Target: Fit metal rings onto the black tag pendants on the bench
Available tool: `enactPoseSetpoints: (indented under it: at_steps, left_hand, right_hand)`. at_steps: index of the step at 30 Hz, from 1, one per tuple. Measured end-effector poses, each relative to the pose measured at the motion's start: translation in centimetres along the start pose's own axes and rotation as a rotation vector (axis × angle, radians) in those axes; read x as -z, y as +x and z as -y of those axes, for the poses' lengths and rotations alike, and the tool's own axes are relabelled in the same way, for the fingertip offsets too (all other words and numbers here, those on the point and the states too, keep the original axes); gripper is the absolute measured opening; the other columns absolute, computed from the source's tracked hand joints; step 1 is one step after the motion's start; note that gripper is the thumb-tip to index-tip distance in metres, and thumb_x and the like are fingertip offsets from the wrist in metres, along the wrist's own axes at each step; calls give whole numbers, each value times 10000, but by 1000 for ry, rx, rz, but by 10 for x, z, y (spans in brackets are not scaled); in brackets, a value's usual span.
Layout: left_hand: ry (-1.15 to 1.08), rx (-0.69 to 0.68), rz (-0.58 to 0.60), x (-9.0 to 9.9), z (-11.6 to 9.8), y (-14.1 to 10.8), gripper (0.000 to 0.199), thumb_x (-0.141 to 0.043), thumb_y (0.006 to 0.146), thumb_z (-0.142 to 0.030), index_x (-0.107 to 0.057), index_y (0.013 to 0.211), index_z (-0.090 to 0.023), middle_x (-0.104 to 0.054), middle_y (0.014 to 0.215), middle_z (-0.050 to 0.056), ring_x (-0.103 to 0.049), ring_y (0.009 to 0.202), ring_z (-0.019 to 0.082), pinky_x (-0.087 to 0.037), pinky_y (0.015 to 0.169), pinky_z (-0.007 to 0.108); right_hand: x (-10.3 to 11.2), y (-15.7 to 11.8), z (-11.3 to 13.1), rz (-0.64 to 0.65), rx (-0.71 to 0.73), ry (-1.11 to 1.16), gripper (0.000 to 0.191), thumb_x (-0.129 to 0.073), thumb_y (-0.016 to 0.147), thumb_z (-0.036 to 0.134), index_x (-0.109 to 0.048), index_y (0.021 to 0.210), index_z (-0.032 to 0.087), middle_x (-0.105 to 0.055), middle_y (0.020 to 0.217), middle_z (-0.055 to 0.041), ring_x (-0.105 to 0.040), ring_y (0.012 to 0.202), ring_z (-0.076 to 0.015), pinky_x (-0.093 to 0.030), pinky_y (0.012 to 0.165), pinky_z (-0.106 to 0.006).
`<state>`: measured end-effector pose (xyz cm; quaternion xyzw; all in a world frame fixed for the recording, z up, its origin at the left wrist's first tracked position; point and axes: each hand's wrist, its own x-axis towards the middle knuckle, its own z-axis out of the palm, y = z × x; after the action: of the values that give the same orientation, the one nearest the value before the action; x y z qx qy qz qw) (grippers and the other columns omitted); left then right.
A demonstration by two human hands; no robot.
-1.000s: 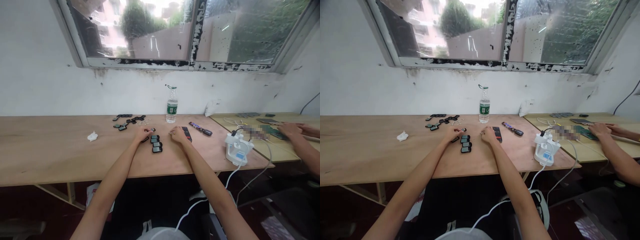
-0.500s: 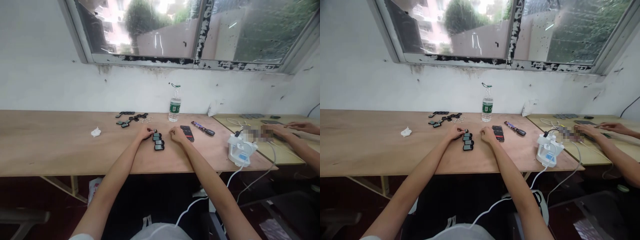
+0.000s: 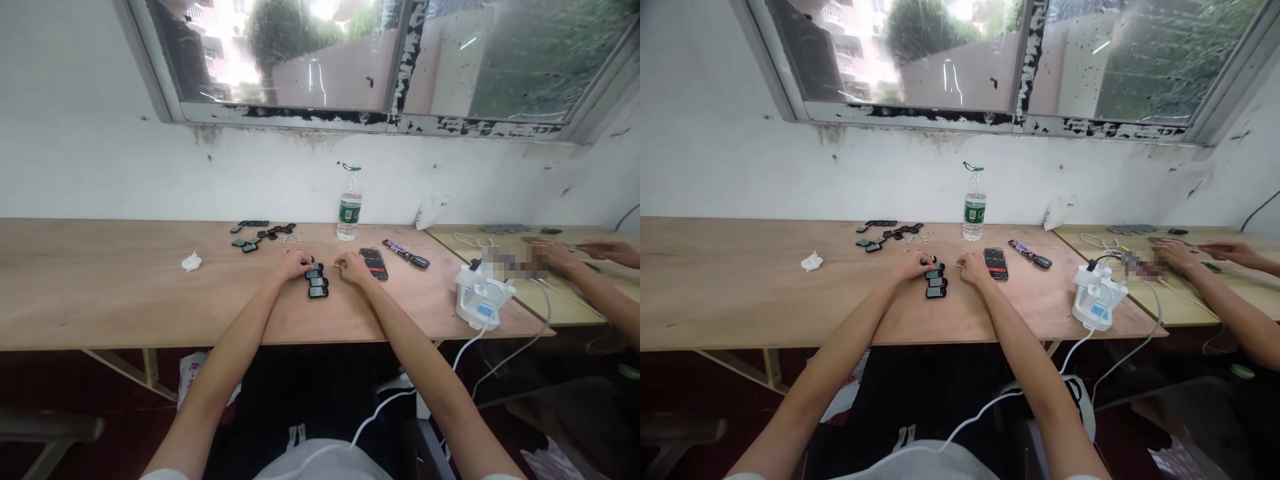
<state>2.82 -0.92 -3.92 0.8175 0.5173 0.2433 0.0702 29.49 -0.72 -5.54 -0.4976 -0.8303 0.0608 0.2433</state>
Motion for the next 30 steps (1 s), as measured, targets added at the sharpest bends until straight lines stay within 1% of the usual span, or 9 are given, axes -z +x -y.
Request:
enactPoseSetpoints:
  at_steps: [2,6,9,11,14,16,21,26,30]
  left_hand:
    - [2,-7,12,0,-1,0,141,-807,893,-334,-892,816,-253,-861,1041,77,-737,1081,317,-522,954,402]
    - [-1,-22,47,0,-5,2,135,-782,893,-301,-902,856,-250,-870,1052,72,-742,1059,308,-541,974,403]
    - [10,-11,55,1,-9,2,122,-797,877,-309,-905,872,-253,-872,1038,72,-748,1039,305,-551,972,394]
    - [-6,-7,61,2,-11,2,131,-803,873,-323,-907,891,-247,-872,1038,70,-756,1003,292,-561,943,373]
    - [-51,9,96,2,-12,2,134,-806,869,-317,-908,908,-239,-872,1023,57,-766,947,270,-569,898,347]
    - [-64,24,112,2,-12,3,112,-827,844,-301,-906,893,-239,-871,1011,54,-770,940,266,-573,884,337]
    - [-85,12,98,-3,-8,6,92,-868,798,-288,-895,864,-229,-866,999,68,-774,946,271,-579,887,341]
    - [-71,-46,75,-9,-2,9,66,-854,786,-272,-878,822,-221,-855,924,71,-764,849,260,-579,806,337]
    - [-117,-111,52,-13,0,10,66,-848,778,-274,-863,767,-211,-833,826,57,-732,751,226,-555,730,306]
  right_hand:
    - [-2,0,0,28,51,29,465,-618,846,5,-848,1211,179,-837,1192,-119,-717,1165,-290,-508,1060,-365]
    - [0,0,2,50,162,40,416,-576,851,-7,-876,1067,185,-819,1211,-115,-698,1223,-279,-472,1136,-369]
    - [4,-1,7,-18,105,20,354,-585,913,50,-867,1100,153,-805,1211,-144,-709,1171,-268,-485,1093,-341]
    - [6,-3,13,-35,40,-16,274,-632,967,155,-864,1112,141,-806,1174,-158,-717,1108,-271,-499,1032,-330]
    - [8,-4,22,5,-19,-76,261,-681,1007,321,-870,1053,147,-811,1104,-161,-720,1043,-279,-505,968,-332]
    - [8,-4,27,27,-28,-98,268,-692,1008,352,-866,1033,149,-809,1104,-163,-721,1032,-280,-506,960,-337]
    - [6,-2,26,76,18,-73,223,-694,972,220,-843,1123,151,-814,1178,-145,-721,1106,-273,-513,1005,-324]
    - [2,1,15,99,99,5,391,-640,842,11,-854,1128,169,-829,1185,-121,-734,1114,-279,-540,1033,-331]
    - [2,1,12,46,93,137,439,-602,834,-18,-845,1145,174,-841,1174,-97,-750,1087,-253,-568,1018,-325]
